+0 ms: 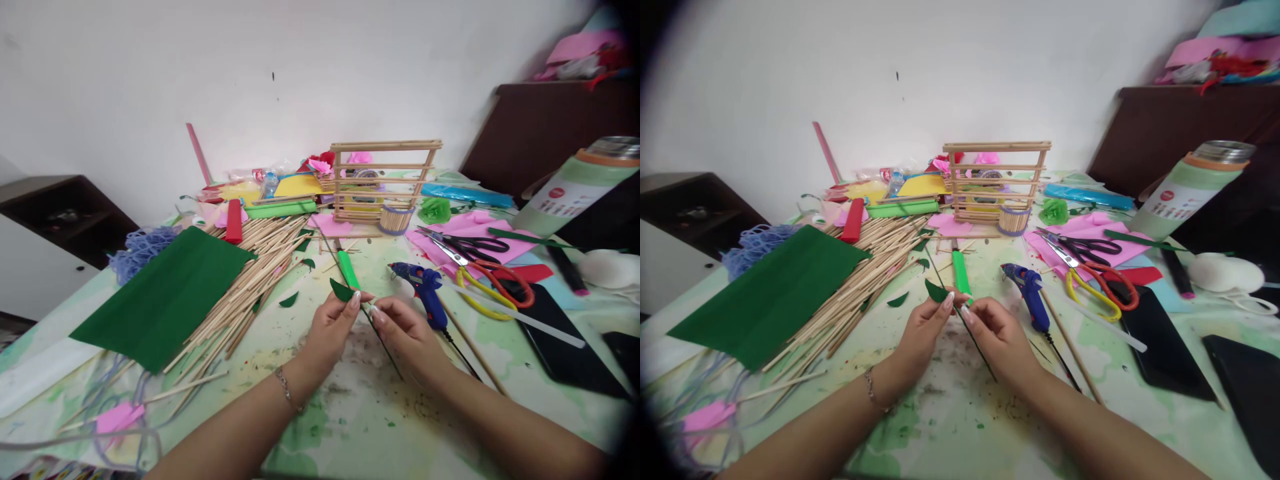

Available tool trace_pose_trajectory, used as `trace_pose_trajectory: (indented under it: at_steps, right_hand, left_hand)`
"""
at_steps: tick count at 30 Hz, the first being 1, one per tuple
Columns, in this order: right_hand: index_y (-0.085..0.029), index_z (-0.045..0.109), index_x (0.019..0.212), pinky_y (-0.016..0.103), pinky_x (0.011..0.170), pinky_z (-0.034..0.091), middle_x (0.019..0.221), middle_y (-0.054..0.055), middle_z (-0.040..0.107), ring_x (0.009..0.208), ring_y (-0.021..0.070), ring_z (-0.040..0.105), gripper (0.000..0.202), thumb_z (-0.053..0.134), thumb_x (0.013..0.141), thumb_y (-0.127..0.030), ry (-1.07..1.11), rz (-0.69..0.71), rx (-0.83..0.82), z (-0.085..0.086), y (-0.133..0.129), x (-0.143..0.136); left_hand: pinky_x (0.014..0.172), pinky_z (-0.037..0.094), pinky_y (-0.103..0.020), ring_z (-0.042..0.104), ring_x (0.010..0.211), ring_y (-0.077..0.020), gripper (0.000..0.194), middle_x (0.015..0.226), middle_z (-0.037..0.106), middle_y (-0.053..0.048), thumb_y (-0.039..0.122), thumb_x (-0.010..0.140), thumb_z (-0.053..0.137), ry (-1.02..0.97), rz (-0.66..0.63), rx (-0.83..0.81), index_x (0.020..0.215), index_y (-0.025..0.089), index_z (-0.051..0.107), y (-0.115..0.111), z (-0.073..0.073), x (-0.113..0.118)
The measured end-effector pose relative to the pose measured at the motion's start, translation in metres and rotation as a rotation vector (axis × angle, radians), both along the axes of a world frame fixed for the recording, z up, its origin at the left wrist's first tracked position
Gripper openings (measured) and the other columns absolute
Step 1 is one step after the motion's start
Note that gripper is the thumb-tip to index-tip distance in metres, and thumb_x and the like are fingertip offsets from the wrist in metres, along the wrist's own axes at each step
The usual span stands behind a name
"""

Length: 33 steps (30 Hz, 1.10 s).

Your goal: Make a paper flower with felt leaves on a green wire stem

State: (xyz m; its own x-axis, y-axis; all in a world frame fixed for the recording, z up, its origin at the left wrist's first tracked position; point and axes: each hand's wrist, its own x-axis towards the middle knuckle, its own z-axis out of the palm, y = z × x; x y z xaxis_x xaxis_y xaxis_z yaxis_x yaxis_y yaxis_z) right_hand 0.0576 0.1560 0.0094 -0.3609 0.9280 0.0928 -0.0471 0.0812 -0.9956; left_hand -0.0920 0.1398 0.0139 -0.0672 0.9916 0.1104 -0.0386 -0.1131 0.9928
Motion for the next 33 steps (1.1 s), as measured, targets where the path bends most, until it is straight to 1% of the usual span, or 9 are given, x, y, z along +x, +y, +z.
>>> trace_pose_trajectory:
  at_steps: [2, 5, 8, 11, 17, 22, 25, 30, 33]
  right_hand:
    - [-0.02, 0.059, 0.076, 0.028, 0.062, 0.037, 0.069, -0.001, 0.051, 0.066, 0.0143, 0.046, 0.031, 0.063, 0.085, -0.049, -0.044, 0.062, 0.001, 0.0018, 0.0007, 0.0006]
    - [-0.018, 0.06, 0.071, 0.029, 0.063, 0.038, 0.066, 0.0, 0.053, 0.064, 0.0142, 0.048, 0.036, 0.065, 0.083, -0.052, -0.073, 0.123, -0.017, 0.0046, 0.0001, 0.0004]
    - [-0.018, 0.057, 0.07, 0.028, 0.056, 0.038, 0.061, -0.001, 0.054, 0.056, 0.0127, 0.048, 0.039, 0.064, 0.082, -0.055, -0.053, 0.138, -0.068, 0.0055, -0.0012, -0.0009]
    - [-0.019, 0.054, 0.07, 0.025, 0.048, 0.033, 0.057, -0.003, 0.052, 0.047, 0.0099, 0.043, 0.041, 0.063, 0.082, -0.058, -0.032, 0.133, -0.12, 0.0058, -0.001, -0.002]
    - [-0.019, 0.059, 0.079, 0.025, 0.05, 0.032, 0.057, -0.004, 0.049, 0.05, 0.0096, 0.042, 0.044, 0.066, 0.078, -0.062, 0.037, 0.151, -0.155, 0.0103, 0.0014, -0.0021]
    - [-0.018, 0.061, 0.081, 0.024, 0.047, 0.025, 0.057, -0.004, 0.049, 0.047, 0.008, 0.038, 0.043, 0.065, 0.079, -0.061, 0.102, 0.151, -0.244, 0.0093, 0.0016, -0.0024]
    - [-0.018, 0.062, 0.081, 0.024, 0.047, 0.025, 0.056, -0.004, 0.049, 0.047, 0.0078, 0.037, 0.044, 0.066, 0.078, -0.061, 0.093, 0.142, -0.242, 0.0086, 0.0011, -0.0022]
    - [-0.017, 0.065, 0.088, 0.024, 0.048, 0.026, 0.057, -0.004, 0.05, 0.049, 0.008, 0.037, 0.043, 0.067, 0.079, -0.06, 0.102, 0.111, -0.229, 0.0088, 0.0018, 0.001]
    - [-0.018, 0.066, 0.087, 0.024, 0.048, 0.026, 0.057, -0.004, 0.05, 0.049, 0.0086, 0.038, 0.041, 0.067, 0.08, -0.058, 0.132, 0.079, -0.239, 0.009, 0.0038, 0.0025]
  left_hand:
    - [0.097, 0.042, -0.037, 0.06, 0.104, -0.0238, 0.039, 0.106, 0.07, -0.009, 0.052, 0.087, 0.058, -0.009, 0.006, -0.003, 0.084, 0.017, 0.075, 0.0004, 0.0002, -0.0001]
    - [0.097, 0.043, -0.037, 0.061, 0.103, -0.0242, 0.042, 0.106, 0.07, -0.01, 0.053, 0.086, 0.058, -0.015, -0.011, -0.024, 0.087, 0.016, 0.077, -0.0006, 0.0009, 0.0007]
    - [0.096, 0.044, -0.039, 0.062, 0.103, -0.025, 0.045, 0.109, 0.071, -0.011, 0.056, 0.086, 0.058, -0.018, -0.035, -0.038, 0.089, 0.016, 0.077, -0.0018, 0.0017, 0.002]
    - [0.097, 0.044, -0.039, 0.061, 0.106, -0.0258, 0.046, 0.11, 0.071, -0.011, 0.058, 0.086, 0.057, -0.018, -0.046, -0.033, 0.086, 0.016, 0.077, -0.0021, 0.002, 0.0035]
    - [0.101, 0.042, -0.039, 0.061, 0.108, -0.0249, 0.044, 0.113, 0.071, -0.009, 0.057, 0.086, 0.058, 0.0, -0.027, 0.014, 0.077, 0.018, 0.077, -0.0021, 0.0022, 0.0063]
    - [0.104, 0.04, -0.04, 0.061, 0.109, -0.0246, 0.04, 0.117, 0.07, -0.009, 0.055, 0.087, 0.058, 0.007, -0.014, 0.018, 0.085, 0.019, 0.077, -0.0013, 0.0004, 0.0071]
    - [0.101, 0.042, -0.04, 0.06, 0.108, -0.0247, 0.041, 0.119, 0.068, -0.009, 0.056, 0.085, 0.059, -0.016, -0.031, -0.013, 0.092, 0.019, 0.076, -0.0013, -0.0006, 0.0062]
    - [0.1, 0.041, -0.035, 0.058, 0.11, -0.0232, 0.037, 0.123, 0.064, -0.009, 0.052, 0.082, 0.066, -0.086, -0.059, -0.03, 0.094, 0.019, 0.075, -0.0033, -0.0015, 0.0035]
    - [0.091, 0.043, -0.031, 0.058, 0.1, -0.02, 0.037, 0.119, 0.065, -0.008, 0.05, 0.081, 0.069, -0.192, -0.072, -0.068, 0.103, 0.02, 0.074, -0.0043, -0.0042, 0.0021]
